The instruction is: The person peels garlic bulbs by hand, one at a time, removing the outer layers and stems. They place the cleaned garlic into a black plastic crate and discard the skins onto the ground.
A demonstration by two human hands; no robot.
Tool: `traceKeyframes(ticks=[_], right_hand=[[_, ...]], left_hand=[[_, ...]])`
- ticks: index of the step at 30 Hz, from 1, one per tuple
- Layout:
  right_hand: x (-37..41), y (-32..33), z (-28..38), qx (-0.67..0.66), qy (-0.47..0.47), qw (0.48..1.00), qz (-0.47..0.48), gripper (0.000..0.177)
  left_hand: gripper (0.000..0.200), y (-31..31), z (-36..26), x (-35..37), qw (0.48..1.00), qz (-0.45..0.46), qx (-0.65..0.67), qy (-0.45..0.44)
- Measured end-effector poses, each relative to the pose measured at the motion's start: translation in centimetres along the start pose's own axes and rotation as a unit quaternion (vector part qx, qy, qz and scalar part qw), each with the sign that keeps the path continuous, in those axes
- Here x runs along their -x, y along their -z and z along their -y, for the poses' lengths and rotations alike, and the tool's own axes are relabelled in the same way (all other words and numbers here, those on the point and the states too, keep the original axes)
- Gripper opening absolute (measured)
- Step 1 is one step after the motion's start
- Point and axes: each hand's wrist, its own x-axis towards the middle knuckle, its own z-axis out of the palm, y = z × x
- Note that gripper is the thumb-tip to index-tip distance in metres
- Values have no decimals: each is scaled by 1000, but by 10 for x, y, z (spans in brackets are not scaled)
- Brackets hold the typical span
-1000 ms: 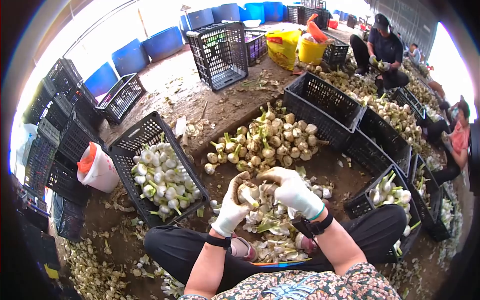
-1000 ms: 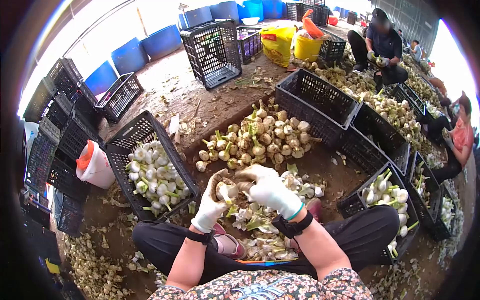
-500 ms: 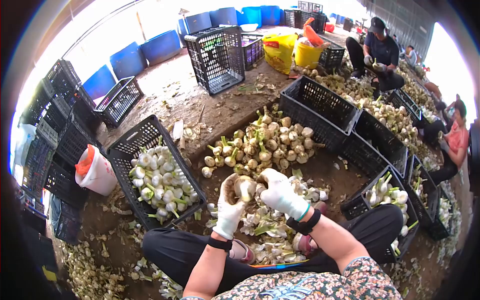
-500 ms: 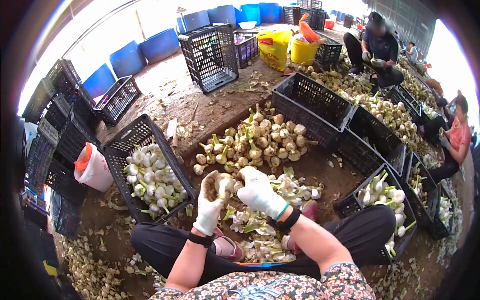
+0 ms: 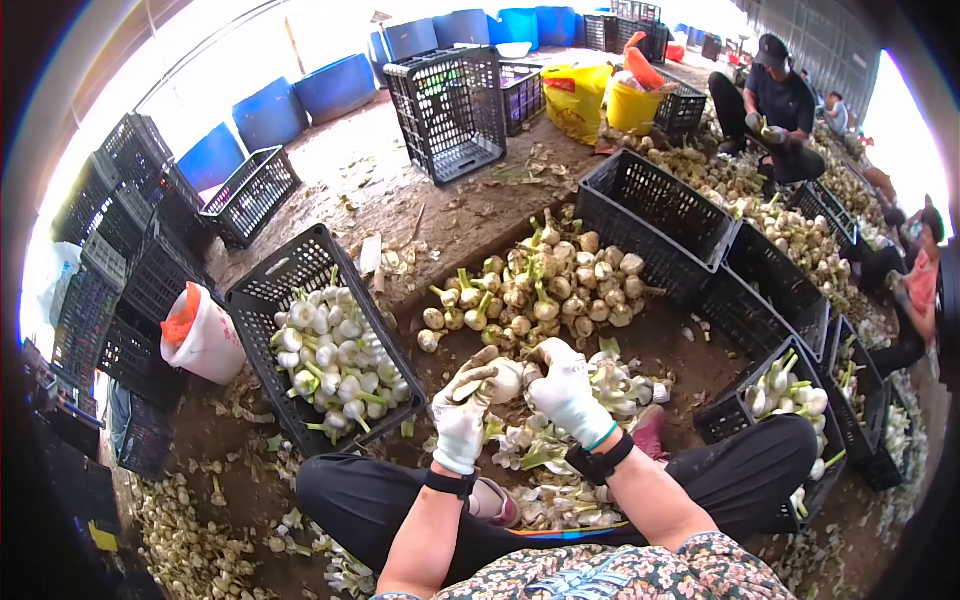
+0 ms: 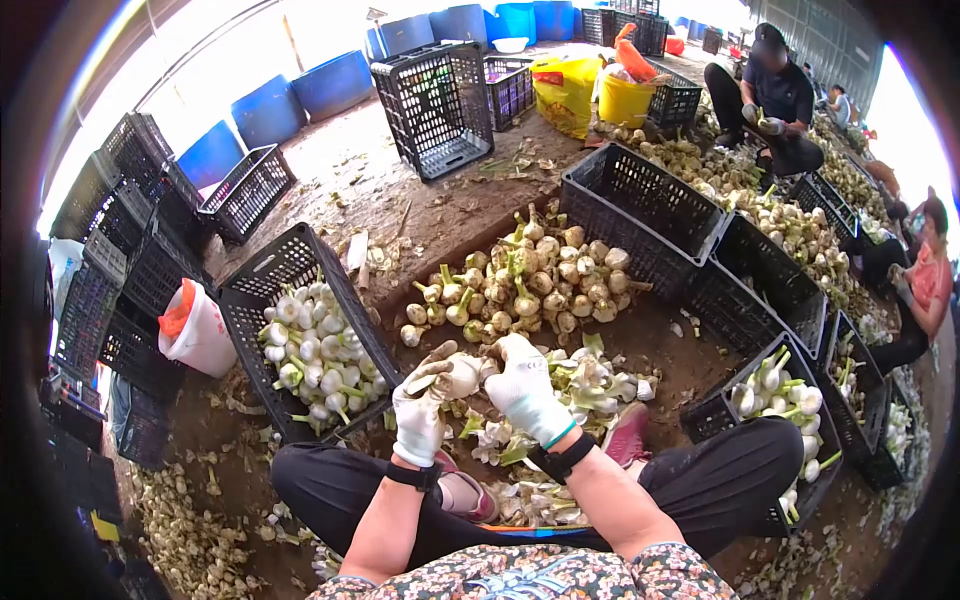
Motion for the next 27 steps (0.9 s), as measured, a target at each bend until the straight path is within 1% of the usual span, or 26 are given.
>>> traceKeyframes(ticks=[2, 3, 4, 5, 6, 7, 8, 10, 11, 12, 14, 15, 16, 17, 18, 19, 20, 21, 22, 23, 24, 26, 27], right_hand=[[-1, -3, -8, -21, -31, 999, -4, 20], [-1, -6, -16, -1, 0, 1000, -22, 20], [-4, -2, -24, 0, -1, 1000, -22, 20], [-9, 6, -34, -83, -108, 991, -9, 18], [-13, 12, -46, -166, -213, 963, 3, 17], [-14, 15, -58, -281, -267, 922, 12, 18], [-11, 18, -70, -344, -277, 893, 87, 26], [-5, 25, -23, -430, -255, 852, 156, 33], [0, 26, -4, -444, -197, 853, 190, 35], [3, 28, 17, -435, -177, 864, 179, 39], [6, 14, 17, -309, -128, 936, 109, 27], [9, 8, 10, -312, -126, 935, 114, 27], [9, 4, 4, -291, -105, 945, 110, 23], [9, -1, -2, -269, -85, 954, 106, 19], [11, -1, 5, -271, -83, 953, 112, 19], [13, 4, 17, -236, -78, 963, 108, 20], [15, 6, 25, -201, -72, 972, 103, 20], [14, 6, 26, -227, -98, 960, 129, 20], [13, 6, 25, -226, -98, 961, 130, 20], [12, 6, 23, -253, -101, 950, 151, 19], [11, 5, 21, -281, -104, 938, 174, 18], [9, 6, 17, -302, -109, 927, 192, 17], [9, 7, 13, -322, -116, 917, 204, 17]], left_hand=[[23, 2, 0, -1, 998, 59, 34, -5], [29, 6, 4, -1, 997, 54, 53, 19], [32, 10, 7, -4, 984, 55, 161, 48], [33, 15, 8, -2, 971, 67, 224, 42], [33, 14, -3, -2, 955, 79, 284, 34], [32, 17, -6, -5, 961, 59, 269, 22], [31, 20, -9, -7, 967, 38, 253, 10], [29, 16, -4, -9, 976, 36, 213, 6], [34, 17, 9, -8, 981, 48, 185, -1], [42, 8, 12, -7, 983, 62, 173, -28], [47, -2, 13, -3, 993, -7, 113, 27], [52, -7, 5, 1, 991, -38, 100, 86], [48, -16, -6, 2, 991, -54, 69, 98], [45, -16, -5, 2, 987, -72, 76, 124], [43, -13, -1, 2, 981, -89, 84, 153], [33, -9, 4, 2, 973, -104, 108, 177], [33, -5, 9, 3, 972, -107, 108, 177], [31, -4, 11, 2, 967, -111, 150, 176], [29, -2, 13, 2, 959, -114, 191, 174], [29, 1, 13, 3, 960, -96, 207, 161], [29, 2, 11, 2, 960, -98, 207, 160], [30, 6, 6, -2, 964, -53, 209, 157], [34, 9, 7, -2, 966, -48, 193, 164]])
